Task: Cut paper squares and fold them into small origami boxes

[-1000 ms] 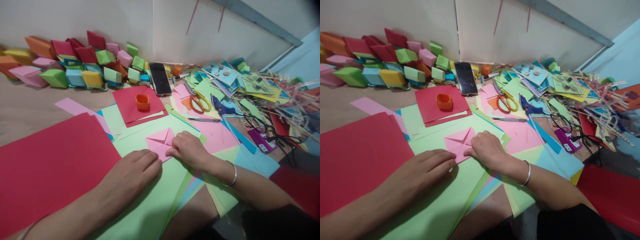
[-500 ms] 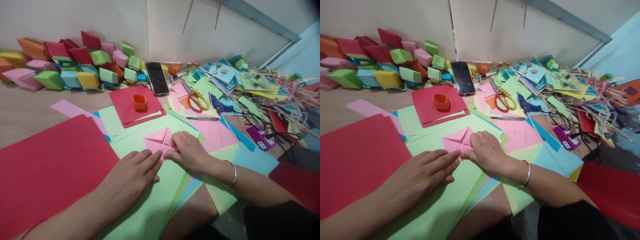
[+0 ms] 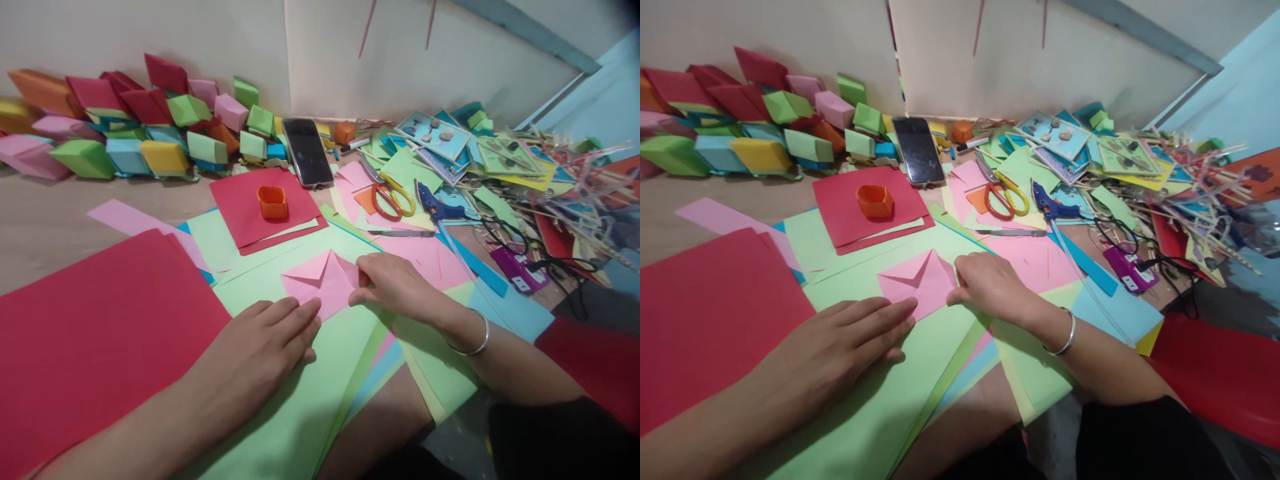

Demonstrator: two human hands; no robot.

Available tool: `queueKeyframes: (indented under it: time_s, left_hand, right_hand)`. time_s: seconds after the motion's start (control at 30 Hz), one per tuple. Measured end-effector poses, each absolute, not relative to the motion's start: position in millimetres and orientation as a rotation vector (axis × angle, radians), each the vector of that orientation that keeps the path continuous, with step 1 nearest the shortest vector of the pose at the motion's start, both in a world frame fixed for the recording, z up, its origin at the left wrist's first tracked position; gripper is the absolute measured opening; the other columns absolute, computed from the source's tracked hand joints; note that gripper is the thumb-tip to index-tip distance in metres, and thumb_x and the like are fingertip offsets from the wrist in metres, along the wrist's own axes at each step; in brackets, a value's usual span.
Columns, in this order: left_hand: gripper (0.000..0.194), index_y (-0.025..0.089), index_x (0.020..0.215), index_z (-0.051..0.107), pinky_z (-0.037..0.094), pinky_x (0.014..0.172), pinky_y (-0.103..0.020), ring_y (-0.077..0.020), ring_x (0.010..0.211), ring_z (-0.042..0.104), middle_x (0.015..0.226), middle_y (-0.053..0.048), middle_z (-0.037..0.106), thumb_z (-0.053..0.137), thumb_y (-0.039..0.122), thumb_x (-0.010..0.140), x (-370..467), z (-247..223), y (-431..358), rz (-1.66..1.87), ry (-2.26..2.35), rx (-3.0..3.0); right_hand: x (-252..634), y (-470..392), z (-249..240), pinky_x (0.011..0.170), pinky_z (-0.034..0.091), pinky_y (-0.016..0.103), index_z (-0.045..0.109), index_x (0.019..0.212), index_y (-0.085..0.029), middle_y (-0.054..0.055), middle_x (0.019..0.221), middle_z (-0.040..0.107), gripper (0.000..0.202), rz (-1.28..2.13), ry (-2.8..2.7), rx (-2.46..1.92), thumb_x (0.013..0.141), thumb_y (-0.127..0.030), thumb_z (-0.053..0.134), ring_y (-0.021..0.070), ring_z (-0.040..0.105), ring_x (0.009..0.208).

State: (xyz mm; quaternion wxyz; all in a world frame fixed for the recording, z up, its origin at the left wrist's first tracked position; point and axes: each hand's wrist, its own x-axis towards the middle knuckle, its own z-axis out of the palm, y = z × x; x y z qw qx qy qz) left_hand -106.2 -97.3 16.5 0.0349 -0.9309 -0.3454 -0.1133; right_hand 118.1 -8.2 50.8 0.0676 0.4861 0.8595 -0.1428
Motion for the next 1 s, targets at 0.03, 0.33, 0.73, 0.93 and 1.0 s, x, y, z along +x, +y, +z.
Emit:
queueKeyframes:
  time_s: [0.03,0.33,0.73,0.93,1.0]
  left_hand:
    - [0.026,0.015,0.108,0.068,0.045,0.067,-0.037,-0.0247,0.09,0.062,0.12,-0.011,0.07,0.047,0.027,0.099,-105,17,-96,-0.338,-1.049,-2.871]
    - [0.03,0.016,0.12,0.062,0.038,0.061,-0.037,-0.0229,0.079,0.058,0.102,-0.007,0.069,0.058,0.029,0.093,-91,20,-91,-0.144,-1.095,-2.852]
    - [0.041,0.011,0.119,0.068,0.047,0.079,-0.041,-0.0286,0.107,0.061,0.131,-0.011,0.066,0.032,0.013,0.099,-112,14,-105,-0.316,-0.957,-2.781]
    - [0.047,0.014,0.122,0.067,0.05,0.086,-0.042,-0.0271,0.111,0.062,0.133,-0.01,0.065,0.03,0.003,0.093,-117,10,-107,-0.365,-0.984,-2.833]
    - [0.049,0.016,0.119,0.068,0.05,0.089,-0.042,-0.0261,0.113,0.061,0.135,-0.008,0.064,0.03,0.001,0.091,-117,11,-106,-0.385,-1.038,-2.888]
  right_hand:
    - [119,-8,52,0.054,0.023,0.026,0.058,0.073,-0.019,0.0,0.073,0.062,0.033,-0.465,2.588,1.461,0.076,-0.043,0.08,0.0144,0.051,0.066]
    - [113,-21,41,0.063,0.028,0.029,0.06,0.086,-0.016,0.003,0.082,0.061,0.01,-0.343,2.917,0.948,0.094,-0.013,0.054,0.016,0.046,0.074]
    - [112,-19,31,0.065,0.03,0.028,0.059,0.088,-0.015,0.004,0.084,0.059,0.01,-0.482,2.98,0.856,0.096,-0.015,0.053,0.0156,0.044,0.076]
    - [114,-19,36,0.064,0.03,0.028,0.064,0.085,-0.014,0.004,0.082,0.06,0.014,-0.392,3.016,0.77,0.095,-0.013,0.054,0.0153,0.045,0.074]
    - [116,-21,41,0.063,0.03,0.029,0.066,0.081,-0.015,0.004,0.08,0.061,0.019,-0.27,3.052,0.661,0.095,-0.013,0.053,0.0157,0.046,0.074]
